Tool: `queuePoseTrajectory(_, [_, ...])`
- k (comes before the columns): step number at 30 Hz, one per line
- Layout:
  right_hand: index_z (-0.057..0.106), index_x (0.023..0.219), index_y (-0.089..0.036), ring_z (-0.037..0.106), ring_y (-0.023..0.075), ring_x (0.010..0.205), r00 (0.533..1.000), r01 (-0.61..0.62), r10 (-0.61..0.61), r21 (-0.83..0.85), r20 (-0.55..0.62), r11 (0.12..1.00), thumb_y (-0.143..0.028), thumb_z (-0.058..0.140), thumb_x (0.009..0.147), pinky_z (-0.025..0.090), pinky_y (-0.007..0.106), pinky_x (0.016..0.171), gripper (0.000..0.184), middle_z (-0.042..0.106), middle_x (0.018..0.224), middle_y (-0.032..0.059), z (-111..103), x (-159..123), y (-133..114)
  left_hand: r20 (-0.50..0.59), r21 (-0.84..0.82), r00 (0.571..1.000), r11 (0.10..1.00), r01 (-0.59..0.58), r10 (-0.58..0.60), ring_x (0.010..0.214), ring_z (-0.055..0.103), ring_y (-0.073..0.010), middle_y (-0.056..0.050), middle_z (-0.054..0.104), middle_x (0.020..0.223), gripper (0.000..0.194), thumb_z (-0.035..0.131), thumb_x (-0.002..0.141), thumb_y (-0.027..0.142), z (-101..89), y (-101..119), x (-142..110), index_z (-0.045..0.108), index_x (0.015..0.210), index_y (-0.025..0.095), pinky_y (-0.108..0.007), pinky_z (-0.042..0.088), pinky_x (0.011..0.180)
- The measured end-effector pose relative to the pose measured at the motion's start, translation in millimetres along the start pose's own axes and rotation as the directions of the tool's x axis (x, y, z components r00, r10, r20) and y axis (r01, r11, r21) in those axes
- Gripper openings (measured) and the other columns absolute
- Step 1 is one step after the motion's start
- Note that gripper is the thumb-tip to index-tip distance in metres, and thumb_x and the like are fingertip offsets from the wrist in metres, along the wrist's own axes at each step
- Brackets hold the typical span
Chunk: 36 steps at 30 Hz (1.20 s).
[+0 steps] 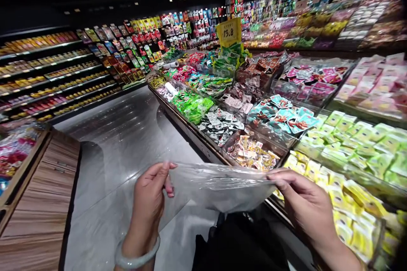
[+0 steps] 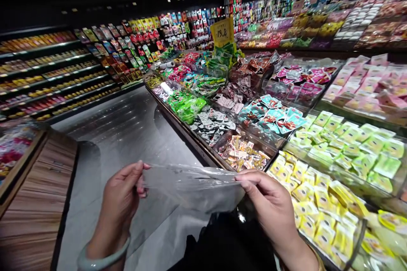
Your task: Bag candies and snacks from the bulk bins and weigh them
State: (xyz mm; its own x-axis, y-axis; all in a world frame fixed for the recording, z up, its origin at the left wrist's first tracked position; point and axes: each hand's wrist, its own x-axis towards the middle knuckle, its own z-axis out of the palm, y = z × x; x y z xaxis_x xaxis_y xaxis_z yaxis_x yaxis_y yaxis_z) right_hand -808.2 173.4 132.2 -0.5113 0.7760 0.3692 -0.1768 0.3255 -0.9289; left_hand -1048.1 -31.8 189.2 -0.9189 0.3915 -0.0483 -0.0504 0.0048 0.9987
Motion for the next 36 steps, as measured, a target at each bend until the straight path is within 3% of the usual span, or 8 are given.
queuePoseTrajectory(9, [0.072,0.076,-0.023,0.067,0.0215,0.078,0.900,-0.434,0.419,0.308,0.120,0.846,-0.044,0.071,0.084,0.055,0.030,0.071,0.023,0.072,0.083,0.0074,-11,-175,-54,0.167,-0.160,0.947,0.940,0.300,-0.274,0.039,0.040,-0.0062,0.007,0.046,0.043,0.040,0.084,0.065,0.051,-103.1,-53,-146,0.073,0.085,0.017,-0.018,0.037,0.043])
queuePoseTrajectory(13, [0.072,0.075,-0.022,0.065,0.0194,0.077,0.870,-0.492,0.437,0.332,0.228,0.805,-0.045,0.069,0.085,0.052,0.028,0.072,0.026,0.071,0.080,0.0062,-45,-228,-81,0.219,-0.099,0.953,0.967,0.235,-0.210,0.103,0.063,-0.0309,-0.006,0.072,0.094,0.105,0.086,0.029,0.071,-115.9,-87,-217,0.067,0.122,0.027,-0.039,0.048,0.096])
queuePoseTrajectory(16, [0.072,0.075,-0.021,0.065,0.0188,0.076,0.850,-0.510,0.395,0.361,0.349,0.780,-0.045,0.070,0.085,0.051,0.029,0.073,0.026,0.072,0.078,0.0058,-79,-261,-96,0.357,0.078,0.910,0.977,0.196,-0.211,0.129,0.047,-0.0382,-0.012,0.068,0.118,0.107,0.087,0.029,0.070,-92.0,-114,-274,0.066,0.124,0.025,-0.046,0.030,0.113])
queuePoseTrajectory(21, [0.070,0.077,-0.020,0.066,0.0168,0.077,0.811,-0.563,0.368,0.436,0.456,0.702,-0.041,0.071,0.086,0.048,0.028,0.075,0.023,0.074,0.080,0.0044,-164,-318,-109,0.524,0.083,0.790,0.942,0.325,-0.319,0.079,0.064,-0.0272,-0.008,0.070,0.080,0.068,0.087,0.048,0.062,0.9,-133,-387,0.076,0.100,0.021,-0.039,0.050,0.079])
queuePoseTrajectory(27, [0.069,0.077,-0.018,0.064,0.0162,0.076,0.794,-0.588,0.397,0.417,0.461,0.693,-0.044,0.073,0.083,0.047,0.028,0.074,0.027,0.072,0.079,0.0040,-272,-375,-124,0.567,-0.053,0.776,0.929,0.367,-0.274,0.067,0.057,-0.0174,-0.004,0.065,0.071,0.035,0.085,0.061,0.048,107.8,-118,-539,0.071,0.070,0.017,-0.027,0.042,0.064])
queuePoseTrajectory(31, [0.067,0.076,-0.019,0.062,0.0165,0.076,0.826,-0.533,0.365,0.383,0.430,0.754,-0.046,0.072,0.083,0.047,0.028,0.074,0.029,0.069,0.078,0.0029,-316,-410,-146,0.520,-0.022,0.778,0.904,0.426,-0.354,0.058,0.051,-0.0127,0.002,0.060,0.063,0.046,0.091,0.056,0.038,138.4,-105,-614,0.066,0.090,0.020,-0.024,0.038,0.058])
queuePoseTrajectory(34, [0.067,0.075,-0.020,0.061,0.0164,0.074,0.846,-0.468,0.300,0.346,0.440,0.813,-0.046,0.069,0.085,0.048,0.027,0.071,0.028,0.067,0.076,0.0023,-343,-445,-161,0.510,0.081,0.783,0.927,0.367,-0.355,0.065,0.057,-0.0171,-0.001,0.066,0.068,0.066,0.092,0.055,0.035,141.9,-103,-665,0.067,0.114,0.020,-0.028,0.043,0.066])
queuePoseTrajectory(36, [0.067,0.075,-0.020,0.062,0.0174,0.076,0.852,-0.414,0.240,0.319,0.465,0.853,-0.044,0.068,0.086,0.049,0.028,0.072,0.027,0.068,0.078,0.0033,-362,-474,-169,0.503,0.158,0.797,0.942,0.296,-0.334,0.076,0.062,-0.0218,-0.005,0.070,0.077,0.055,0.090,0.057,0.036,138.8,-108,-702,0.074,0.106,0.017,-0.031,0.046,0.073])
